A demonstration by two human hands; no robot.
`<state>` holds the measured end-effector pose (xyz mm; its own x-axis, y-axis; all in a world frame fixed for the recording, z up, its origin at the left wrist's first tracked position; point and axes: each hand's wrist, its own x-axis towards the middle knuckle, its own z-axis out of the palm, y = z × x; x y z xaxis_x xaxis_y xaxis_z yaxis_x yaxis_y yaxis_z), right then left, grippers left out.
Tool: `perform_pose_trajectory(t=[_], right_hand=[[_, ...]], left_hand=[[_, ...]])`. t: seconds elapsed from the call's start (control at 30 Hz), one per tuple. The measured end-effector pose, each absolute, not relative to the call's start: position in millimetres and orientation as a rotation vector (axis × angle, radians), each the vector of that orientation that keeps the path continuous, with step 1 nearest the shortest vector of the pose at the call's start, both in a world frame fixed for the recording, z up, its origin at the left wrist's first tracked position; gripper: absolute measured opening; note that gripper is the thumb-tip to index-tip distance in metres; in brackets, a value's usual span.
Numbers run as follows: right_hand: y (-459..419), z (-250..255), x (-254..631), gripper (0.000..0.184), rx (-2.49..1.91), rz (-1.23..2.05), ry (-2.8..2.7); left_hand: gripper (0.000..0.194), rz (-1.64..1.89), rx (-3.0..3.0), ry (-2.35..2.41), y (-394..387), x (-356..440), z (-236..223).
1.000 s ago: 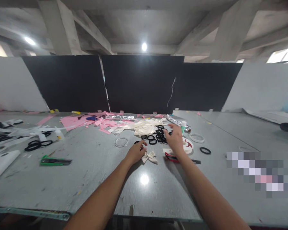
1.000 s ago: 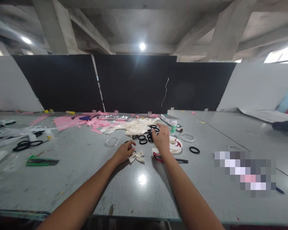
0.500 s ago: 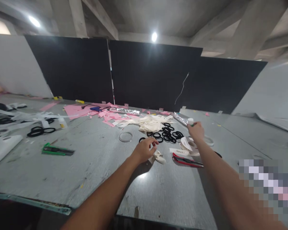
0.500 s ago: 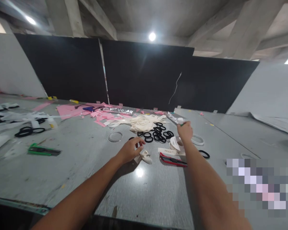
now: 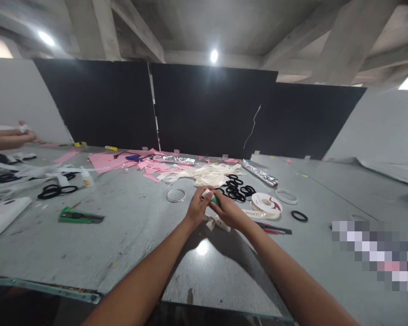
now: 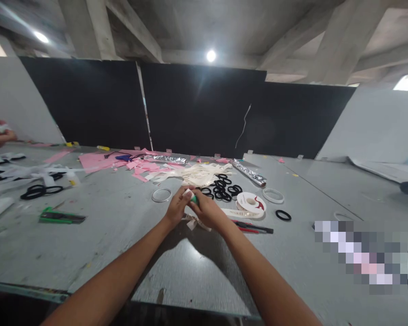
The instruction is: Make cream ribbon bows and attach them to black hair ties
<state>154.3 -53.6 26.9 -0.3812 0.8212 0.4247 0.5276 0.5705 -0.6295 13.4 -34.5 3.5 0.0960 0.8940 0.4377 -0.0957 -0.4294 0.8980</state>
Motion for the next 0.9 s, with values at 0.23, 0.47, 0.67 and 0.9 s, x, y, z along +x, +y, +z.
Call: perform_pose_trajectory(t=[0.23,0.47,0.67,0.9], right_hand=[[-69.2,28.7,136.3,0.035,-1.133,0.448,-1.957],[-67.2,22.0,139.4,0.028,-1.054,0.963,-1.778],[-46.1,18.9,158.6,0.029,-0.883,1.186,-1.402],[-45.7,27.1,180.2,0.049,-0.75,1.332,-1.123]], left_hand=[[0.028,1.532,1.266,0.602,-44.7,22.7,14.3],[0.02,1.866,1.099,0.612,-42.4,-2.1,41.0],[0.016,1.677,1.446,0.814,-29.8,-20.8,37.2],[0.01,1.0,2.118,1.277,-37.3,-20.3,13.2]])
